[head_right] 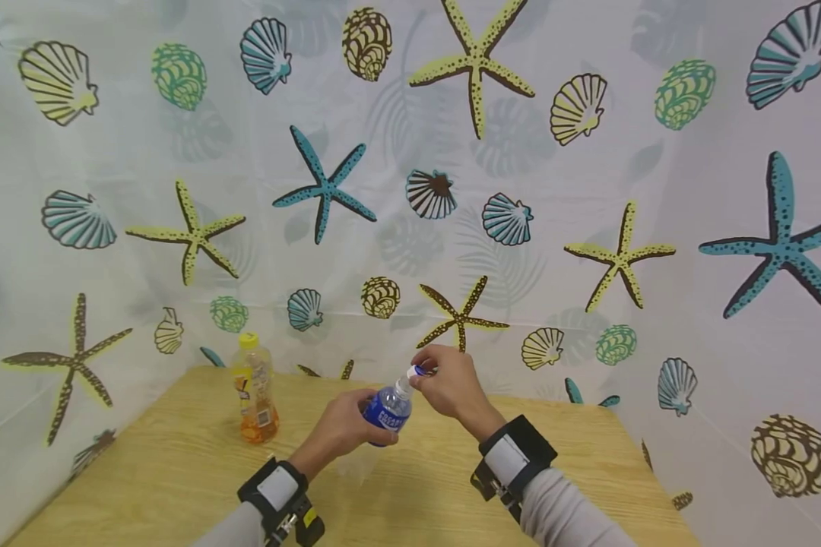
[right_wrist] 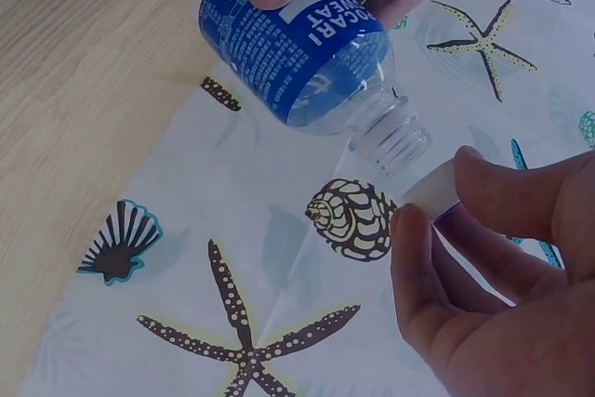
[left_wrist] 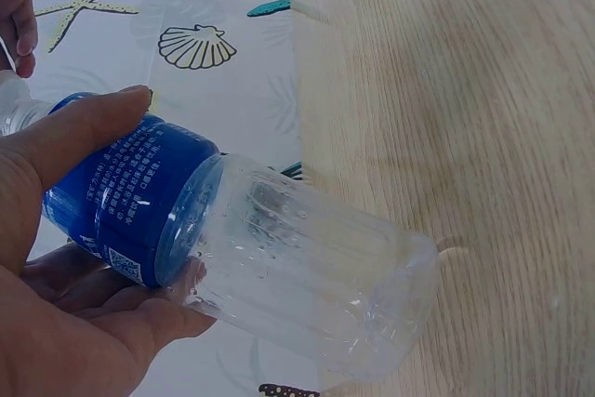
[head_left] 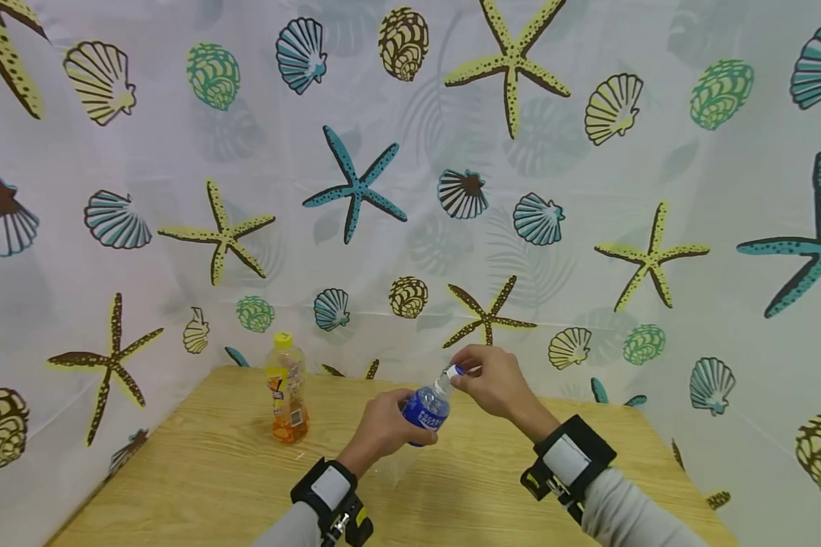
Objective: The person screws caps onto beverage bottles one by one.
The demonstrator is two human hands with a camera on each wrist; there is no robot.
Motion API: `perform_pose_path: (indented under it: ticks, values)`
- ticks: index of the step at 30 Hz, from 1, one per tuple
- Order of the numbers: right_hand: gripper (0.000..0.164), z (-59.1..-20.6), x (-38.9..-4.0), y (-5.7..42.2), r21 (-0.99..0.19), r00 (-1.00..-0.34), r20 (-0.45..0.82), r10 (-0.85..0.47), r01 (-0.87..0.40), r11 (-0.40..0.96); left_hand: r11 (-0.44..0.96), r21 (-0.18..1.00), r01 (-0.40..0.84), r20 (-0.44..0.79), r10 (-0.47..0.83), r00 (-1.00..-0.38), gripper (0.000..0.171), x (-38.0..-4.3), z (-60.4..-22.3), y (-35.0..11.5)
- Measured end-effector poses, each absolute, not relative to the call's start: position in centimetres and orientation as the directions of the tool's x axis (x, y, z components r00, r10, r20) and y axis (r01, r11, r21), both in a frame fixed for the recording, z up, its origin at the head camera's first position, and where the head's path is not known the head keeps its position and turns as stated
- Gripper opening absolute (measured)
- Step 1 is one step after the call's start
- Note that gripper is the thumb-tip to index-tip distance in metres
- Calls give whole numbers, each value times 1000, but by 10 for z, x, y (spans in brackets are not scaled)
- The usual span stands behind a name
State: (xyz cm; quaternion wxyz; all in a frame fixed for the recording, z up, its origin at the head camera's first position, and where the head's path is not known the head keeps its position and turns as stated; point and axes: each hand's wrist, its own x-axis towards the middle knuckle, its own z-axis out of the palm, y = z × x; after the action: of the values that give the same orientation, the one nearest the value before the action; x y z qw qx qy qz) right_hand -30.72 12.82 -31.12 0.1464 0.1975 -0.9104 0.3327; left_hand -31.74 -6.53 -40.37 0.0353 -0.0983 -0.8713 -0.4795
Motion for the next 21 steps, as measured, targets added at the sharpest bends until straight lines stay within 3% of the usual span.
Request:
perform_pose_path:
  ticks: [16, 21]
  values:
    - [20, -316, -305, 115, -528, -890, 356, -284, -442, 725, 516, 833, 201, 143, 151, -978, 77, -316, -404, -65]
    - [13, -316, -309, 115, -486, -891, 356, -282, -434, 758, 511, 833, 213, 154, 157, -976, 77, -315, -401, -67]
